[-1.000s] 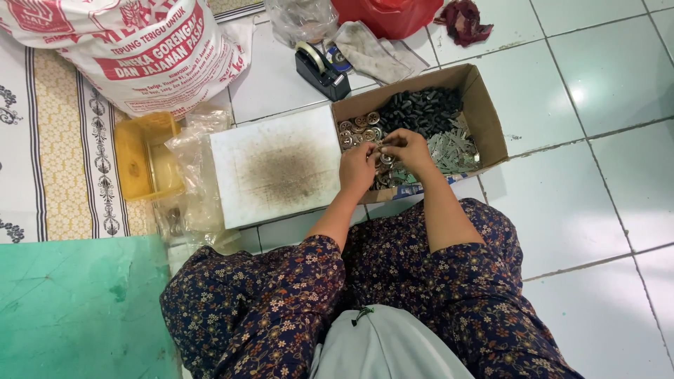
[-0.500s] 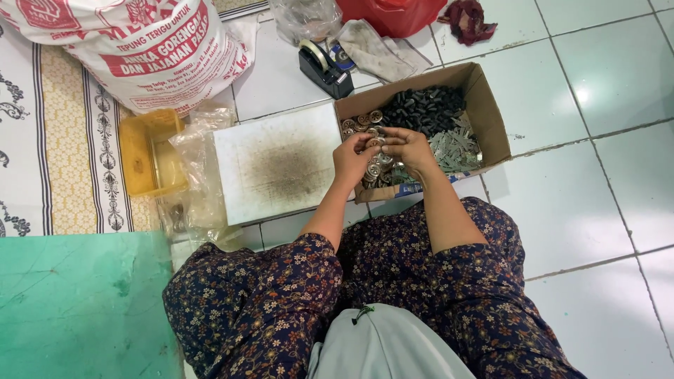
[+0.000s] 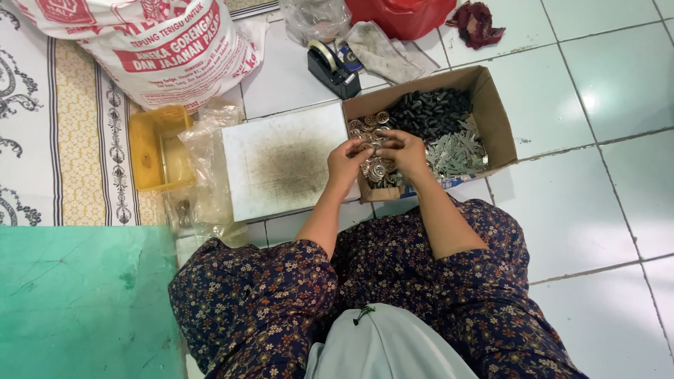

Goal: The person sits on the floor and sorts small metal parts from a cardboard box onto a white tray. They then place the sorted parts into a small plastic bag and seal it with tape.

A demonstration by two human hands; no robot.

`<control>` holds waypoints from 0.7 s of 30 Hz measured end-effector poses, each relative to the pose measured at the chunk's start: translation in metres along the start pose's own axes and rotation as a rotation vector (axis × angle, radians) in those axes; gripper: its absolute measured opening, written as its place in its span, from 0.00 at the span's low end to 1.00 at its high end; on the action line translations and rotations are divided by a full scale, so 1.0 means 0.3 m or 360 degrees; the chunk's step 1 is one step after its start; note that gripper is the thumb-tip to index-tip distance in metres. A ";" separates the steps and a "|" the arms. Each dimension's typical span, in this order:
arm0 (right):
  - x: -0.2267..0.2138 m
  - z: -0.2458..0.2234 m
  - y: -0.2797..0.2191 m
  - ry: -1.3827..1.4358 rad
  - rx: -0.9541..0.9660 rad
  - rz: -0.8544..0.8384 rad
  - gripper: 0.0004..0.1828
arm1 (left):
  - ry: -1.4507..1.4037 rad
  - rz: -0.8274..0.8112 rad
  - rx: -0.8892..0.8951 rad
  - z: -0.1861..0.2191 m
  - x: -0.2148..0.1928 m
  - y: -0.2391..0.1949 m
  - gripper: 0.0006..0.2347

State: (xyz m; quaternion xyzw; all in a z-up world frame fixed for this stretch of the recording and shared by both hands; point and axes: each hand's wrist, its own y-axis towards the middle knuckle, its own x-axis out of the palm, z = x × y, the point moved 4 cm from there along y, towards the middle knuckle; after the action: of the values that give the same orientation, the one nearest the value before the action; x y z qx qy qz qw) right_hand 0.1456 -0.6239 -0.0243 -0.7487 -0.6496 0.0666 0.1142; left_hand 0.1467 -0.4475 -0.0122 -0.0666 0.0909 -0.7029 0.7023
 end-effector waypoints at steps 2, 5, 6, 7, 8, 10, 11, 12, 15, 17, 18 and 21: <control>0.052 -0.010 -0.010 -0.0042 -0.0004 -0.0020 0.29 | 0.0008 0.0019 0.0012 -0.025 -0.052 0.007 0.15; 0.131 -0.023 -0.024 -0.0181 -0.0003 -0.0099 0.24 | 0.0047 0.0065 0.0014 -0.023 -0.136 -0.005 0.14; 0.163 -0.028 -0.027 -0.0274 0.0002 -0.0153 0.20 | 0.0081 0.0087 0.0004 -0.014 -0.167 -0.010 0.13; 0.191 -0.028 -0.032 -0.0277 -0.0002 -0.0167 0.20 | 0.0078 0.0101 0.0006 -0.028 -0.198 -0.008 0.13; 0.221 -0.024 -0.036 -0.0238 0.0027 -0.0196 0.20 | 0.0061 0.0112 -0.0020 -0.043 -0.230 -0.006 0.13; 0.275 -0.018 -0.040 -0.0202 0.0060 -0.0243 0.20 | 0.0042 0.0142 -0.0052 -0.065 -0.294 -0.009 0.13; 0.295 -0.014 -0.036 -0.0215 0.0078 -0.0243 0.20 | 0.0060 0.0156 -0.0105 -0.073 -0.323 -0.010 0.12; 0.314 -0.010 -0.034 -0.0228 0.0096 -0.0243 0.20 | 0.0079 0.0171 -0.0159 -0.082 -0.351 -0.011 0.11; 0.408 0.008 -0.011 -0.0276 0.0023 -0.0270 0.18 | 0.0084 0.0290 -0.0158 -0.004 -0.421 -0.050 0.10; 0.464 0.036 0.023 -0.0310 0.0014 -0.0276 0.16 | 0.0181 0.0394 -0.0210 -0.020 -0.480 -0.042 0.12; 0.490 0.049 0.040 -0.0342 0.0003 -0.0271 0.15 | 0.0279 0.0486 -0.0260 -0.029 -0.511 -0.039 0.14; 0.586 0.058 0.019 -0.0560 -0.0061 -0.0292 0.14 | 0.0202 0.0642 -0.0270 -0.046 -0.558 -0.043 0.12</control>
State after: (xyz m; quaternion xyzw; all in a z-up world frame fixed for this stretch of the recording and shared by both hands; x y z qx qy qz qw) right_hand 0.1727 -0.4495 -0.0339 -0.6651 -0.7263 0.1733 -0.0099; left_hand 0.1318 -0.2796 -0.0170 -0.0615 0.2052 -0.5407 0.8135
